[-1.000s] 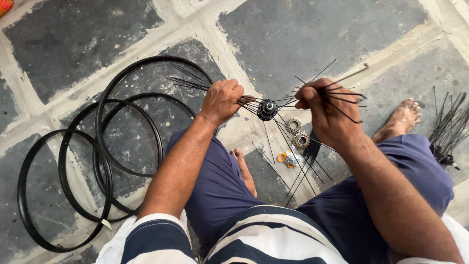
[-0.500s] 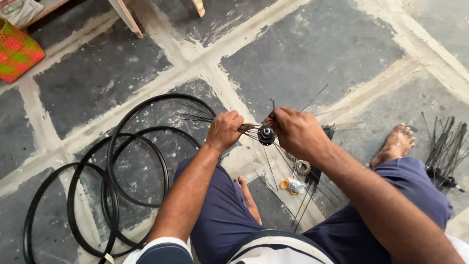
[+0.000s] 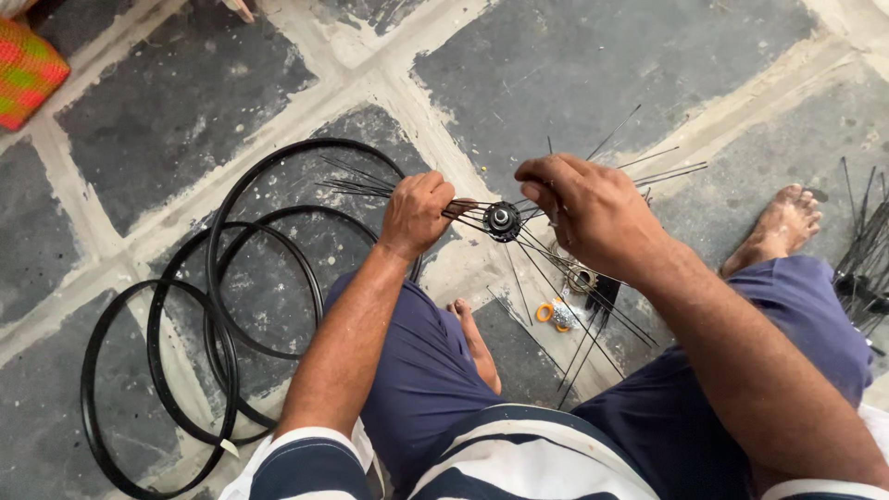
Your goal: The person sits on the floor and inserts bicycle spokes into the hub of a wheel. They handle the spokes and hub by hand, arranging the spokes in a radial pattern. Bicycle rims and other parts are visible on the floor nearby.
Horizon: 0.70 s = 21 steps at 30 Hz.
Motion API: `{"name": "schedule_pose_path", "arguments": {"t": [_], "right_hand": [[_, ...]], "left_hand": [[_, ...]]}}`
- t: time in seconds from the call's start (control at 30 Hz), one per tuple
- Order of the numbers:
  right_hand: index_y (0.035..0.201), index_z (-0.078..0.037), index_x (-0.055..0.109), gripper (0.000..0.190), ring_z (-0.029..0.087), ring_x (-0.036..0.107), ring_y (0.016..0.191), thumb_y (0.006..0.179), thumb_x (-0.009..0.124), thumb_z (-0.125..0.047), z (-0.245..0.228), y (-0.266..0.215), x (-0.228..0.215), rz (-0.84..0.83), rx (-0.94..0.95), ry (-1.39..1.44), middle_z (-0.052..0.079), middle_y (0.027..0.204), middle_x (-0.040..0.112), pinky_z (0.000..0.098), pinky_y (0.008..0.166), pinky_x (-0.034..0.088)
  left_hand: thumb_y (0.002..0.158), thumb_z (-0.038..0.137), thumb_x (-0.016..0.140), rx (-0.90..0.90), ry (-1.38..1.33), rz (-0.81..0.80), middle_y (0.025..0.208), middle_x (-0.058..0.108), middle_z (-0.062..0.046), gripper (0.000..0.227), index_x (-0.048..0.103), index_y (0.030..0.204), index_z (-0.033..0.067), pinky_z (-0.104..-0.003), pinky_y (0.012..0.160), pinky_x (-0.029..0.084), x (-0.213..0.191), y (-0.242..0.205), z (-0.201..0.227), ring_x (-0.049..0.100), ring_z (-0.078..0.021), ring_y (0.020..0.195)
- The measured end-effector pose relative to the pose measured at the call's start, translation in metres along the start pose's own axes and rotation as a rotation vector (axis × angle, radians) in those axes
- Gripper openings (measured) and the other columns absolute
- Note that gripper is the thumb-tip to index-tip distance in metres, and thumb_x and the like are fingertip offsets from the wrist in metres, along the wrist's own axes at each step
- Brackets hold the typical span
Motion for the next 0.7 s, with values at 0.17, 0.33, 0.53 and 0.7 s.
{"name": "schedule_pose_path", "arguments": {"t": [0.17,0.33,0.53,0.7], "right_hand": [[0.118,0.002,0.059,0.022,0.02,0.075,0.093,0.114,0.047,-0.016,0.01,-0.017,-0.022,0.159,0.017,0.41,0.013,0.11,0.073,0.0328,0.08,0.064],[0.109,0.003,0.062,0.032,0.015,0.073,0.083,0.121,0.044,-0.021,0.016,-0.026,-0.032,0.268,-0.039,0.431,0.014,0.105,0.071,0.0271,0.072,0.061],[0.099,0.001,0.063,0.038,0.013,0.072,0.072,0.118,0.045,-0.026,0.025,-0.032,-0.025,0.249,0.039,0.41,0.009,0.082,0.069,0.0257,0.061,0.057],[0.095,0.0,0.062,0.038,0.013,0.071,0.068,0.119,0.046,-0.025,0.02,-0.032,-0.029,0.256,0.032,0.358,0.007,0.08,0.069,0.0254,0.059,0.056]], "left_hand": [[0.096,0.043,0.07,0.012,0.019,0.004,0.074,0.054,-0.008,0.047,0.054,0.07,0.007,-0.044,0.066,0.046,-0.001,-0.002,0.002,0.058,-0.0284,0.07],[0.096,0.042,0.073,0.047,-0.024,0.022,0.074,0.053,-0.008,0.049,0.052,0.069,0.0067,-0.044,0.067,0.046,-0.005,-0.003,0.006,0.056,-0.028,0.069],[0.097,0.042,0.072,0.087,-0.02,0.009,0.075,0.053,-0.009,0.049,0.052,0.07,0.0063,-0.044,0.068,0.046,-0.009,-0.004,0.01,0.056,-0.0289,0.071],[0.096,0.042,0.073,0.065,-0.019,-0.029,0.074,0.054,-0.008,0.048,0.055,0.071,0.0059,-0.044,0.066,0.046,-0.004,-0.004,0.008,0.056,-0.0272,0.069]]}}
Point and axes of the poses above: each hand's wrist, its own y-axis towards the middle knuckle, its own x-axis out of the palm, z = x × y, the point moved 6 cm from there along y, towards the middle knuckle
